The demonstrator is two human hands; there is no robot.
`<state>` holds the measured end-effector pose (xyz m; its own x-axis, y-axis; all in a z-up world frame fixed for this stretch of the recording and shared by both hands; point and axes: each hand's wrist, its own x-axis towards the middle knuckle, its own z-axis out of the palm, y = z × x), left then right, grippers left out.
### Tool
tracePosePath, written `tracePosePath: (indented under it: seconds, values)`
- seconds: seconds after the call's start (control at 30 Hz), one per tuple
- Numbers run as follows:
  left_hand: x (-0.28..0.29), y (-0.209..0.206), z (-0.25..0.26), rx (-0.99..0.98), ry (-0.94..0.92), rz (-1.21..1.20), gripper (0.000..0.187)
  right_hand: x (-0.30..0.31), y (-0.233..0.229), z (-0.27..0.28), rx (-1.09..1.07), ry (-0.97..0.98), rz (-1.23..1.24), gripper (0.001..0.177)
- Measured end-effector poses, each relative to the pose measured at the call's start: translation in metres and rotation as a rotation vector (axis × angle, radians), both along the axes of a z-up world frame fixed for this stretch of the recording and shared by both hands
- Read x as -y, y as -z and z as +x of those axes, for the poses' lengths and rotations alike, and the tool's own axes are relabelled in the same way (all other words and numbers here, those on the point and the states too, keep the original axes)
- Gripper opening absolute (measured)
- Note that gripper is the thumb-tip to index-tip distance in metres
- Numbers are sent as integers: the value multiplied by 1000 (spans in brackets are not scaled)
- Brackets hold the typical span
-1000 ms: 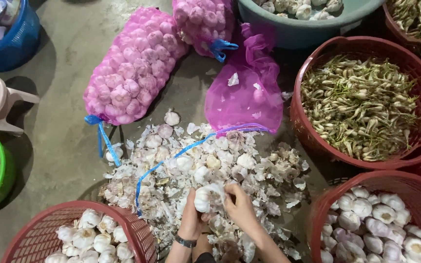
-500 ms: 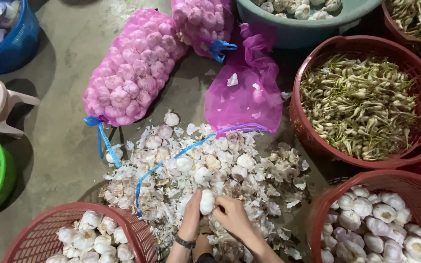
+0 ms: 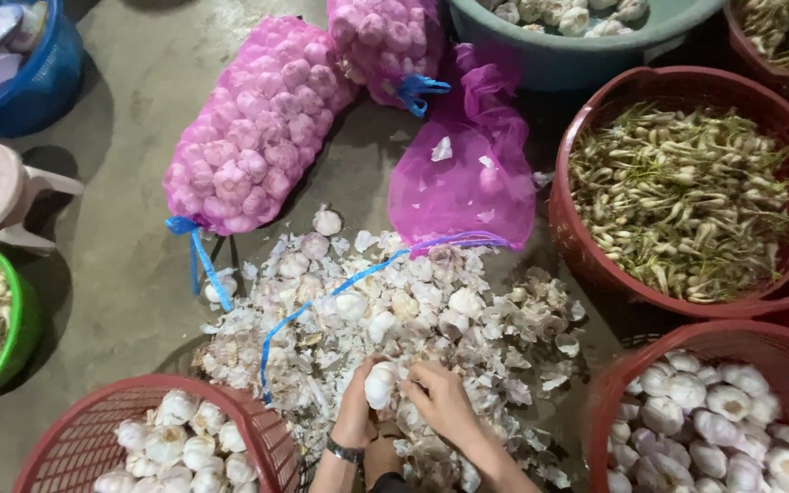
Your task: The person sits on the floor and peels garlic cloves by hand, removing the outer skins and placing the peeled cloves into a red basket. They work through a large pile of garlic bulbs and skins, occasionally handling mesh bags of garlic.
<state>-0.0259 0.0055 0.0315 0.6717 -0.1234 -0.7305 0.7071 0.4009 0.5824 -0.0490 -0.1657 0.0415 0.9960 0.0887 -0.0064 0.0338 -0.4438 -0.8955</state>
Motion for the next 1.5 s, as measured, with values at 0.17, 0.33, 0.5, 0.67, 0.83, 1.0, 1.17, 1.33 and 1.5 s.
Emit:
tracePosePath:
  seconds: [0.17, 0.33, 0.5, 0.67, 0.83, 1.0, 1.17, 1.33, 1.5]
  values:
    - [-69, 0, 1, 477, 228, -1235, 57, 5, -80, 13, -725, 102, 425, 11]
    - [-80, 22, 57, 505, 109, 104, 80, 22, -25, 20, -541, 94, -5, 49]
    - [-105, 119, 60, 161, -17, 1394, 47, 22, -6, 11, -539, 82, -67, 60]
    - [-95, 50, 57, -316, 170, 1220, 28, 18, 26, 7, -390, 27, -76, 40]
    - [-53, 102, 26, 245, 158, 536, 46, 1, 17, 8, -298, 5, 33, 53]
    - [-7, 18, 16, 317, 499, 248, 73, 14, -64, 22, -533, 97, 406, 68]
    - [-10, 19, 24, 632, 626, 947, 54, 35, -41, 24, -625, 116, 1045, 68]
    - [0, -24, 20, 564, 414, 306, 62, 24, -66, 26, -554, 118, 604, 67]
    - [0, -30, 14, 452, 288, -115, 59, 20, -65, 21, -309, 33, 206, 65]
